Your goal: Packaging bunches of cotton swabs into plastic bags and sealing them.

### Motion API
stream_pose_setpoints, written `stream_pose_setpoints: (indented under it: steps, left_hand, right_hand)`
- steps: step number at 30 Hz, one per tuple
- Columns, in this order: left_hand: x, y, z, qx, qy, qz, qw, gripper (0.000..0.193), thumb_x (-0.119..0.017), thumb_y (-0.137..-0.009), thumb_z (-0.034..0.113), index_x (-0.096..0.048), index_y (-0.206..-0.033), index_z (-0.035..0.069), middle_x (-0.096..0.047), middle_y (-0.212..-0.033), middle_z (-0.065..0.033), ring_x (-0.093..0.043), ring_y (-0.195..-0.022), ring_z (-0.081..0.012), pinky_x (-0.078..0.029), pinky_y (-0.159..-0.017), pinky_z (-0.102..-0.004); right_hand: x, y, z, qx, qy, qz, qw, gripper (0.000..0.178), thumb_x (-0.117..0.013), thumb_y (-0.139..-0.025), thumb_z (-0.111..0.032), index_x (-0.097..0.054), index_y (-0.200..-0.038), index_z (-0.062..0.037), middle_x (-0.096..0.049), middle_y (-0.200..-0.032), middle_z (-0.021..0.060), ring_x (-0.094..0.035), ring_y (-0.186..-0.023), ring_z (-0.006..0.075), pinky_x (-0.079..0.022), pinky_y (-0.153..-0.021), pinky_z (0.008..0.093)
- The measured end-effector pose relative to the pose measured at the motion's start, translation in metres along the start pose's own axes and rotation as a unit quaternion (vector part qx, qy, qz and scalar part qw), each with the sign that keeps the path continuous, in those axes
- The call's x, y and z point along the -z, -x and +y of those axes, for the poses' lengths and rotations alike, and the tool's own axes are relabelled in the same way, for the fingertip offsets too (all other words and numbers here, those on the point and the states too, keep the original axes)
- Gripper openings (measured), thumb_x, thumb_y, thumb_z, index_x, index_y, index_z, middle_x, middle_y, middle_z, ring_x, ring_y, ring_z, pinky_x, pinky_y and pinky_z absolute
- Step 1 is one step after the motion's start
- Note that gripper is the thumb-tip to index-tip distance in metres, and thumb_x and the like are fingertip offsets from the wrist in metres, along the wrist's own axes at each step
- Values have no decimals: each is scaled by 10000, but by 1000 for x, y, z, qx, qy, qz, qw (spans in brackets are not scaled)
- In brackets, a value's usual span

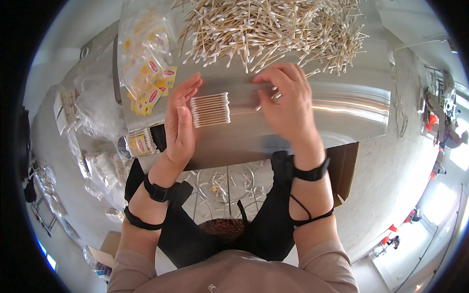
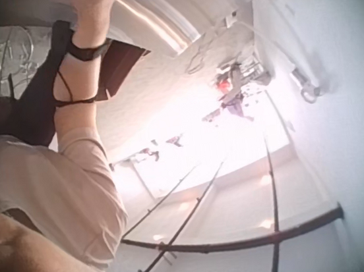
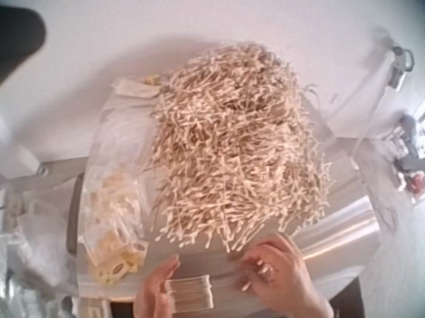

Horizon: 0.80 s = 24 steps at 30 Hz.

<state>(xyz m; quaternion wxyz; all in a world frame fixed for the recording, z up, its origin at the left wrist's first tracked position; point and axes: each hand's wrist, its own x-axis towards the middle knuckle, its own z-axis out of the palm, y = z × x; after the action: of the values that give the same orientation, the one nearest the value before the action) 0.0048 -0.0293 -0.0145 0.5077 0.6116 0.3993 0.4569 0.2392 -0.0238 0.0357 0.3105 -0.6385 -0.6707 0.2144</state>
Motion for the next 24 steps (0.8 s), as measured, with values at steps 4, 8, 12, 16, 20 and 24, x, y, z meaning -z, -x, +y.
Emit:
stream_pose_setpoints:
  steps: [4, 8, 12, 16, 20, 24]
  left_hand:
    - [4, -3, -5, -17, -26, -27, 999, 576, -340, -1126, 413, -416, -1485, -31, -494, -1497, -197, -526, -1339, -289, -367, -1151, -417]
    - [1, -4, -8, -23, -11, -12, 1000, 520, -381, -1125, 351, -453, -1449, -49, -549, -1432, -191, -575, -1275, -298, -416, -1102, -420]
    - [3, -2, -5, 10, 14, -1, 1000, 542, -365, -1128, 373, -452, -1451, -54, -542, -1438, -199, -558, -1303, -302, -399, -1125, -424]
    - [2, -2, -9, 11, 56, 34, 998, 582, -344, -1130, 404, -424, -1471, -61, -511, -1466, -212, -507, -1363, -311, -354, -1167, -422]
    - [0, -3, -12, 15, 90, 44, 995, 599, -333, -1130, 418, -411, -1475, -65, -493, -1481, -219, -483, -1383, -315, -329, -1183, -420]
    - [1, -1, -14, 20, 101, 49, 993, 605, -337, -1127, 429, -428, -1464, -65, -502, -1474, -211, -489, -1374, -305, -332, -1178, -414]
  right_hand:
    - [18, 3, 15, 66, 86, -52, 993, 308, -763, -660, 59, -742, -923, -99, -629, -958, 46, -607, -912, 287, -525, -782, 396]
    - [14, 3, 21, 83, 113, -53, 989, 255, -809, -656, 1, -741, -881, -97, -632, -914, 33, -604, -901, 276, -512, -808, 398]
    - [-9, -4, 19, 123, 115, -28, 985, 180, -825, -704, -63, -735, -859, -82, -639, -884, 54, -603, -891, 287, -507, -785, 408]
    - [-35, -14, 8, 115, 130, 2, 985, 118, -799, -729, -101, -706, -800, -117, -614, -834, 21, -609, -873, 279, -503, -785, 405]
    - [-52, -18, -6, 135, 105, 9, 985, 112, -796, -745, -102, -707, -813, -105, -612, -836, 33, -609, -847, 279, -506, -768, 403]
    - [-69, -18, -23, 151, 79, 6, 985, 126, -805, -742, -79, -712, -825, -99, -615, -820, 38, -606, -800, 286, -508, -718, 409]
